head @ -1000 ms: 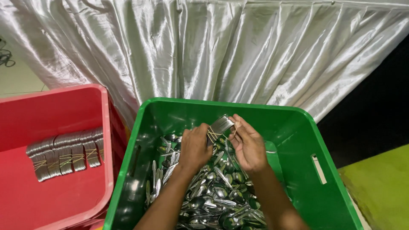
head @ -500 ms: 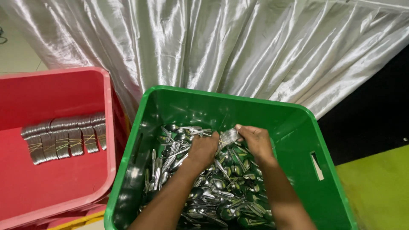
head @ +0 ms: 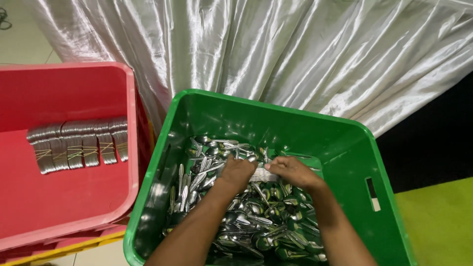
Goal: Sorting metal spoons from a large bin and bundling them into stacks using rubber bands
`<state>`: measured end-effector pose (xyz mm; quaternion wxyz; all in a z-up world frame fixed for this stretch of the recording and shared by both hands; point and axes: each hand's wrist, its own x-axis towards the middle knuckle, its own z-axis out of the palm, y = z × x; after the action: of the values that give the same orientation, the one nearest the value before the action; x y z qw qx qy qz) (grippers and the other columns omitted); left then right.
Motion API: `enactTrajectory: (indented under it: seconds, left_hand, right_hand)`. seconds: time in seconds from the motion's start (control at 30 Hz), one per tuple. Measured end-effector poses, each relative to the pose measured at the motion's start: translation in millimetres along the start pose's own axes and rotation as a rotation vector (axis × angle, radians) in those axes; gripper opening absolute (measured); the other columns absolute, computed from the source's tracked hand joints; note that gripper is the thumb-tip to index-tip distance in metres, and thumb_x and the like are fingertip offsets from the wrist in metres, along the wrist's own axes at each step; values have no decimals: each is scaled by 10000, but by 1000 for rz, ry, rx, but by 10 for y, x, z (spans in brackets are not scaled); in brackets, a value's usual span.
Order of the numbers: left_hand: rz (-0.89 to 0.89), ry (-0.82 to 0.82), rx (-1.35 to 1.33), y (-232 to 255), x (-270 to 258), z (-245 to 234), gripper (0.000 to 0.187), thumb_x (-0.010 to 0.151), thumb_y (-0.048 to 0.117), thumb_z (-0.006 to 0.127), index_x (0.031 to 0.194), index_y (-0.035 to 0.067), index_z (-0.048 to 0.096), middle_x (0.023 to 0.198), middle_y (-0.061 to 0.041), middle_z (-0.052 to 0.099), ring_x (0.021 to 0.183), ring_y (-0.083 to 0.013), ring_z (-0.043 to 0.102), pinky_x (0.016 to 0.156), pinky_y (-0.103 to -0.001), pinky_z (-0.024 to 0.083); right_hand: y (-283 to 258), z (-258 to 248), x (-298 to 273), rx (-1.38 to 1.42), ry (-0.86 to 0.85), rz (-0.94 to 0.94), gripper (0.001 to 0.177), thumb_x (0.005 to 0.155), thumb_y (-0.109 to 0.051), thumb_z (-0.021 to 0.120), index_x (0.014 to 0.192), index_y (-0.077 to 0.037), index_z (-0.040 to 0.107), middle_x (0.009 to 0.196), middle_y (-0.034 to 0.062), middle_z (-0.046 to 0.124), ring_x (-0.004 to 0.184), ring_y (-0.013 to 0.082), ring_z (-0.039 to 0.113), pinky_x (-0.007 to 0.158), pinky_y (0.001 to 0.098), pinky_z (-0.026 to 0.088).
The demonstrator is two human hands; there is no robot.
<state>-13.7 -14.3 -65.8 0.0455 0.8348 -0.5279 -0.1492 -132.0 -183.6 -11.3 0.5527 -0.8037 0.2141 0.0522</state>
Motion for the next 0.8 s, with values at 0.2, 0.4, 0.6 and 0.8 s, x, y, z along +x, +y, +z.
enactTrajectory:
  seconds: [0.2,0.4,0.6,0.8]
  left_hand:
    - [20,120,-24,124,-139,-348,302,918,-7,590,1171,129,683,1067,-101,793,1092,-309,742,1127,-641,245]
    - [-332,767,-76,93,-370,-717,823,693,246,901,1392,105,489,1207,-118,506,1159,-316,507,939,-478,429]
    - [-180,549,-1249,662,-1581,-1311,878,883,599,432,1468,-45,312,1141,-218,618,932,-334,669,857,-482,562]
    - [-57,888,-1403,684,-1745,-1433,210,900,84,546,1081,-7,602,772,-71,593,584,-183,555,525,-292,480]
  right_hand:
    - [240,-66,91,-9,-329,108,474,961,-477,623,696,-87,673,467,18,489,384,82,412,411,257,245]
    - [229,39,72,125,298,-41,405,973,-333,717,1269,-58,740,852,170,702,724,269,675,590,362,517]
    - [-1131,967,-1235,-143,698,-365,252,1127,-170,472,1173,20,632,859,119,638,689,224,523,620,372,412]
    - [-807,1335,-1347,-645,612,-913,374,723,0,709,1072,-7,575,1051,170,559,889,314,521,761,410,454]
